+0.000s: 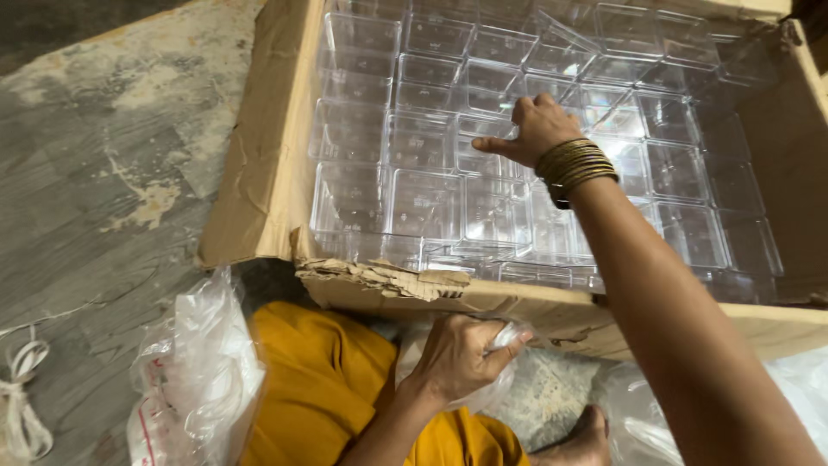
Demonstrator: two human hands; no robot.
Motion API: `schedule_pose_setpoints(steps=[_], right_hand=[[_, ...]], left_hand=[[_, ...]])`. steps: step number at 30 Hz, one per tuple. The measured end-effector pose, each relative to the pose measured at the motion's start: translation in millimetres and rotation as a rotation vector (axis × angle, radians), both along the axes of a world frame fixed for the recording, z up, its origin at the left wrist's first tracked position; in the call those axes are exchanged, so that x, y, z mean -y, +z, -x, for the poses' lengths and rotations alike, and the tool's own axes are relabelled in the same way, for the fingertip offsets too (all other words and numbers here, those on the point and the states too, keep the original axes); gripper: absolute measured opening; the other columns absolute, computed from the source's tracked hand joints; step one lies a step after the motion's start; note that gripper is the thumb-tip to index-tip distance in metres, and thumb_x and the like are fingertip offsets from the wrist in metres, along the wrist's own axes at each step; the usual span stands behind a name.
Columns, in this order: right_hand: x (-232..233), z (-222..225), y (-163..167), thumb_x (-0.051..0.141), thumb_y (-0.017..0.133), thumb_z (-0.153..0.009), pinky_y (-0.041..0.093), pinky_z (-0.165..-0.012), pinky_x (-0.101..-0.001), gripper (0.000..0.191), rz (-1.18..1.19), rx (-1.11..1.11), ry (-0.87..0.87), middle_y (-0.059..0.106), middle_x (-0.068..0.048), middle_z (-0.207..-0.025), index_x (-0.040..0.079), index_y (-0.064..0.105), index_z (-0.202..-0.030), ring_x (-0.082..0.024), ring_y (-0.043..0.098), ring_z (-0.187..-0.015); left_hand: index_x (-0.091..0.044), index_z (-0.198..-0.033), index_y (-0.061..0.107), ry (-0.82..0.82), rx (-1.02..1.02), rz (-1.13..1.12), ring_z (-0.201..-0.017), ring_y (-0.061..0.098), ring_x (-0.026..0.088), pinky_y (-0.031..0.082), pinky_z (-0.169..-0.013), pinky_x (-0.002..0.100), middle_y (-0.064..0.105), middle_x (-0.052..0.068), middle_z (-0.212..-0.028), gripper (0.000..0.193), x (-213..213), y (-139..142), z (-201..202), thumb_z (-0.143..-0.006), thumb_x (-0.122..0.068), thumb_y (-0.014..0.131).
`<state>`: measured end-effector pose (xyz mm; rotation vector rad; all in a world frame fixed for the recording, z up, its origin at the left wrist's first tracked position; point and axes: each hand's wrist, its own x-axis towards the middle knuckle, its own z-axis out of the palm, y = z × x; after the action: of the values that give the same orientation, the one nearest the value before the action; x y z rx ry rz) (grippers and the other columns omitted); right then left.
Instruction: The person sits on the floor and wraps small clear plastic boxes in thin plastic bags one at a time, then places the wrapped boxes into a large cardboard box filled with other wrapped boxes. They occasionally reach into the box to arrange the packed items.
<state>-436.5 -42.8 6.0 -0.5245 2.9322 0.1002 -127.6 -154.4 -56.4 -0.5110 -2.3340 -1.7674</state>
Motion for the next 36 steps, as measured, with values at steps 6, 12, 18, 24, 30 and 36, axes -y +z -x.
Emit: schedule_pose_setpoints(steps=[6,12,18,24,30,36], right_hand=[[-22,-17,2,0.084,0.067,-0.071,0.053,-0.099,-0.0484,0.098,0.253,0.028,0.03,0.062,-0.022,-0.122,0.003,0.059,-0.125,-0.035,0.062,-0.116],[-31,-33,4,0.064,0.084,-0.069,0.057,-0.099,-0.0446,0.095,0.626,0.103,-0.009,0.064,-0.026,-0.121,-0.002,0.046,-0.126,-0.034,0.066,-0.113],[-23,-70,48,0.043,0.094,-0.072,0.048,-0.104,-0.046,0.098,0.798,0.174,-0.092,0.054,-0.025,-0.134,0.001,0.039,-0.142,-0.035,0.055,-0.126],[-75,-197,135,0.037,0.075,-0.09,0.049,-0.106,-0.0302,0.065,1.345,0.158,-0.027,0.066,-0.016,-0.129,0.0,0.052,-0.138,-0.021,0.062,-0.122],[-169,-305,45,0.022,0.077,-0.09,0.056,-0.102,-0.0419,0.065,0.995,0.998,0.016,0.058,-0.016,-0.145,0.009,0.049,-0.146,-0.027,0.06,-0.122],[-177,-337,-93,0.035,0.071,-0.091,0.047,-0.111,-0.0402,0.065,0.705,0.797,-0.639,0.049,-0.005,-0.152,0.02,0.045,-0.149,-0.023,0.051,-0.136]], left_hand=[[-0.01,-0.093,0.079,-0.021,0.042,-0.012,-0.048,0.061,0.016,0.044,-0.046,0.033,0.068,0.007,-0.062,0.025,-6,3,-7,-0.101,-0.031,0.067],[-0.008,-0.09,0.077,-0.014,-0.028,-0.033,-0.053,0.061,0.017,0.045,-0.049,0.034,0.068,0.009,-0.066,0.029,-11,-3,-16,-0.101,-0.033,0.066],[-0.012,-0.09,0.078,-0.115,0.108,0.183,-0.042,0.053,0.017,0.041,-0.043,0.037,0.063,0.006,-0.055,0.028,-12,-4,-19,-0.099,-0.036,0.065],[-0.013,-0.097,0.075,-0.155,0.419,0.408,-0.05,0.062,0.027,0.051,-0.05,0.045,0.068,0.013,-0.064,0.032,5,-1,-10,-0.097,-0.039,0.057],[-0.006,-0.086,0.076,-0.033,0.126,0.467,-0.068,0.068,0.04,0.051,-0.062,0.05,0.069,0.021,-0.077,0.036,3,2,-7,-0.094,-0.039,0.063],[-0.014,-0.089,0.076,-0.136,0.428,0.468,-0.06,0.069,0.037,0.052,-0.061,0.048,0.069,0.019,-0.07,0.035,-2,12,0,-0.095,-0.043,0.057]])
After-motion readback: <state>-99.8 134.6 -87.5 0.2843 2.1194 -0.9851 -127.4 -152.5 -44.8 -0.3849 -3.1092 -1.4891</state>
